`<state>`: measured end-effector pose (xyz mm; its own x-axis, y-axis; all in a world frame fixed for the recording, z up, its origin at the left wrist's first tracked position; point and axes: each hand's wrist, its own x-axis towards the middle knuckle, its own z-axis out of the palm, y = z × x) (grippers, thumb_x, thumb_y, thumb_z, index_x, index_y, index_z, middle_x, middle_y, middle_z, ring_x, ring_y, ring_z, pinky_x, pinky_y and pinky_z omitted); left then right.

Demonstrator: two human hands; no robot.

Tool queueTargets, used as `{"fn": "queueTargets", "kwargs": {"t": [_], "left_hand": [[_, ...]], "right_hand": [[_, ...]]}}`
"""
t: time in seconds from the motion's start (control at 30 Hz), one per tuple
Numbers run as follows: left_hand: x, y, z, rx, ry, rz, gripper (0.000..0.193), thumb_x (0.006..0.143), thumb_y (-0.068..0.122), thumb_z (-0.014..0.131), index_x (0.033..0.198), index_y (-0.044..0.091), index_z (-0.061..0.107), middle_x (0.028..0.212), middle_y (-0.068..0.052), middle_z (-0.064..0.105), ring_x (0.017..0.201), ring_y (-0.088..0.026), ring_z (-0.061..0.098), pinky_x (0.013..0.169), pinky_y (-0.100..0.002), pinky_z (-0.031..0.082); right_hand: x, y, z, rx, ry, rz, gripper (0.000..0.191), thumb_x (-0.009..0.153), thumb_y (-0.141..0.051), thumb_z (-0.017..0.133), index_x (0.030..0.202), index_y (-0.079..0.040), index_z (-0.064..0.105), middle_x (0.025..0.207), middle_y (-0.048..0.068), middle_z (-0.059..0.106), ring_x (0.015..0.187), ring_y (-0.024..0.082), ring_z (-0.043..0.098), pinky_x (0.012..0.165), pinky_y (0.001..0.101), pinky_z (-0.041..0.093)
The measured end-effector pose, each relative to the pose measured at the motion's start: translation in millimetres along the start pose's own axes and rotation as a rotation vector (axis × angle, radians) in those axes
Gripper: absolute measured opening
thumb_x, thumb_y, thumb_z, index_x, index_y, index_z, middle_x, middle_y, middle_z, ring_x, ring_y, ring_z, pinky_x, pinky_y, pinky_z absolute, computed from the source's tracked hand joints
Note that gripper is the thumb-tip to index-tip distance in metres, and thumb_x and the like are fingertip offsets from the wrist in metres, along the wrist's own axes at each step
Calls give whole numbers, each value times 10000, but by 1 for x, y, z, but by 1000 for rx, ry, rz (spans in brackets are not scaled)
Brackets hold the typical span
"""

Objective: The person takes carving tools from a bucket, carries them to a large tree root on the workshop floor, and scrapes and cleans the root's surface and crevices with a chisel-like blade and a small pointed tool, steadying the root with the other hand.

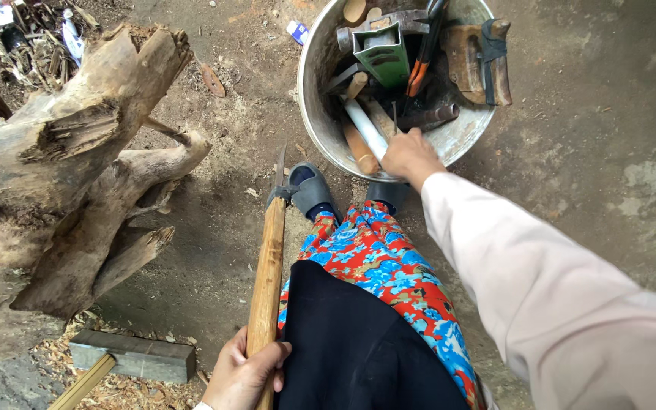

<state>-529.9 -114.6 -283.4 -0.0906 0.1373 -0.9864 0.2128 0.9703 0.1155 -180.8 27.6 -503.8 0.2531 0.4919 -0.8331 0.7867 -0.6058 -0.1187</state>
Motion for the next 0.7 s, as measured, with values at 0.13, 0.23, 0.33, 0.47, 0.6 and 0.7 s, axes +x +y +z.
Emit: {"fn": "queueTargets", "kwargs": {"t": [0.13, 0.23, 0.33, 0.47, 0.6, 0.7], "left_hand": [[0, 1, -1, 0, -2, 13, 232, 774, 33, 756, 901, -27, 572, 607, -97, 591, 436, -187, 565, 450, -318, 441], [-3, 6, -1, -57, -44, 27, 228, 777, 29, 740, 902, -22, 558, 609, -90, 592, 439, -185, 570, 453, -320, 462], [-8, 11, -1, -25, -53, 57, 221, 792, 50, 736, 915, -22, 567, 607, -87, 585, 443, -174, 573, 457, -310, 460], [-14, 17, 0, -24, -64, 72, 227, 786, 50, 731, 924, -14, 563, 621, -78, 582, 445, -174, 573, 458, -313, 465], [-16, 16, -1, -18, -48, 48, 222, 789, 46, 730, 923, -14, 563, 633, -80, 577, 448, -176, 570, 460, -314, 463], [-16, 15, 0, -41, -52, 34, 215, 783, 33, 726, 912, -15, 560, 643, -79, 573, 449, -177, 563, 459, -319, 467]], "right_hand": [[-12, 12, 3, 113, 55, -97, 386, 949, -216, 582, 1307, -131, 700, 1326, 248, 623, 1267, 438, 599, 1100, 503, 464], [-24, 32, -8, 247, 409, -91, 282, 952, -149, 614, 1227, -121, 668, 1295, 211, 529, 1162, 363, 617, 1004, 478, 501], [-33, 58, -32, 136, 1022, -151, 440, 798, -27, 750, 1202, -79, 583, 1195, 180, 479, 1114, 338, 551, 926, 443, 454], [-17, 83, -82, 230, 976, -62, 565, 834, -64, 777, 1323, 19, 508, 1252, 170, 490, 1187, 312, 511, 985, 464, 389], [0, 80, -101, 299, 701, 25, 573, 882, -130, 791, 1358, -2, 498, 1262, 163, 497, 1198, 306, 498, 1033, 464, 416], [1, 63, -98, 380, 529, 166, 561, 847, -89, 759, 1357, -84, 525, 1281, 126, 484, 1175, 259, 541, 1028, 412, 497]]}}
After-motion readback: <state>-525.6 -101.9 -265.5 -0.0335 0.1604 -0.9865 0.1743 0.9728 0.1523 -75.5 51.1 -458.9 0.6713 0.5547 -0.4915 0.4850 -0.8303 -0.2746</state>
